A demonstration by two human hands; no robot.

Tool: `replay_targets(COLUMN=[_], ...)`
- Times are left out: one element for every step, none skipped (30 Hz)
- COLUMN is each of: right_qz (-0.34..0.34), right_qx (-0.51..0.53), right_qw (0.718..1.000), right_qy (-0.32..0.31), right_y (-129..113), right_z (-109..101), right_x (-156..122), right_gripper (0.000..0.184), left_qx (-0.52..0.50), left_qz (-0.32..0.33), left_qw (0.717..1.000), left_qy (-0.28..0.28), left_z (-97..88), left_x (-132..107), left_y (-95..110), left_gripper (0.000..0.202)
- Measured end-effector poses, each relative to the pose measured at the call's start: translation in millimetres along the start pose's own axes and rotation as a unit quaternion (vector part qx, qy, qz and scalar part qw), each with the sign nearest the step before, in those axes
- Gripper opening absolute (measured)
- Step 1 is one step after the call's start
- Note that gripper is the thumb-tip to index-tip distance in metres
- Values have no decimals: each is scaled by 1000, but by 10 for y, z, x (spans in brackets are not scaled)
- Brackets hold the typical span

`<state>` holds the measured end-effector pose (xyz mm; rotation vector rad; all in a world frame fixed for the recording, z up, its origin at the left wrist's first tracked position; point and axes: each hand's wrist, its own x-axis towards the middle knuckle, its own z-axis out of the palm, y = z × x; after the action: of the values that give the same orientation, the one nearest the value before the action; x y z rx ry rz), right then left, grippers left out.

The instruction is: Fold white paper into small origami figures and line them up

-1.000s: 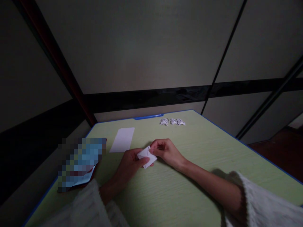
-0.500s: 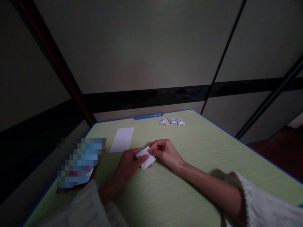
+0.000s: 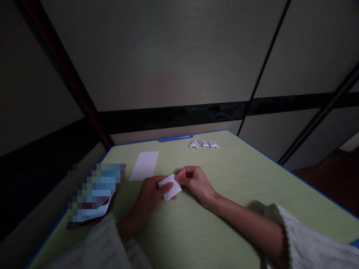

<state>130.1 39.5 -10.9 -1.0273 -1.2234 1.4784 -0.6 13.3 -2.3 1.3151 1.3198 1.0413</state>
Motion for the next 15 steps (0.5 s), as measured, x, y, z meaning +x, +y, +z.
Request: replay_targets(right_qz=[-6,-10,-12,-12,-11,-8,-5,-4,-5,-8,-13,-19,-24,-28,-30], right_qx=[-3,-2,4,14,25,34,36,26,5,-24,-54,-80,-98,-107,-111], right_qw=[1000,1000,1000,1000,999,998,998,997,997,996,994,991,989,987,985], right_qy=[-1,-7,-16,-25,-36,-46,-57,-68,-81,-91,-99,-105,-112,-119,-129], right_y=[0,-3,-9,-16,-24,-33,-40,-46,-51,-53,-54,-54,-53,-52,-51], right_z=[-10,-20,-30,-39,-46,-51,-53,-52,-49,-45,-41,-37,-36,-36,-39], right_x=[11,20,28,34,37,38,37,34,30,25,19,13,7,0,-6], right_gripper=[16,17,17,16,16,15,15,14,14,13,13,14,14,15,15], left_qx=[0,-1,-2,-3,-6,-8,-10,-10,-9,-7,-3,1,5,10,16], left_qz=[-1,-1,2,3,2,2,3,6,9,13,16,17,17,16,16], left_qw=[1000,1000,1000,1000,1000,1000,1000,1000,1000,1000,1000,1000,1000,1000,1000], left_qy=[-1,-5,-12,-18,-23,-24,-24,-23,-21,-20,-19,-18,-17,-15,-15], left_z=[-4,-8,-12,-16,-20,-22,-23,-23,-21,-18,-15,-11,-7,-4,-1], left_x=[2,3,5,7,9,10,10,8,6,3,0,-4,-7,-10,-13], left_y=[-11,-25,-40,-54,-65,-73,-77,-76,-72,-64,-55,-45,-35,-26,-19], left_gripper=[17,17,17,17,17,17,17,16,16,16,16,16,16,16,16])
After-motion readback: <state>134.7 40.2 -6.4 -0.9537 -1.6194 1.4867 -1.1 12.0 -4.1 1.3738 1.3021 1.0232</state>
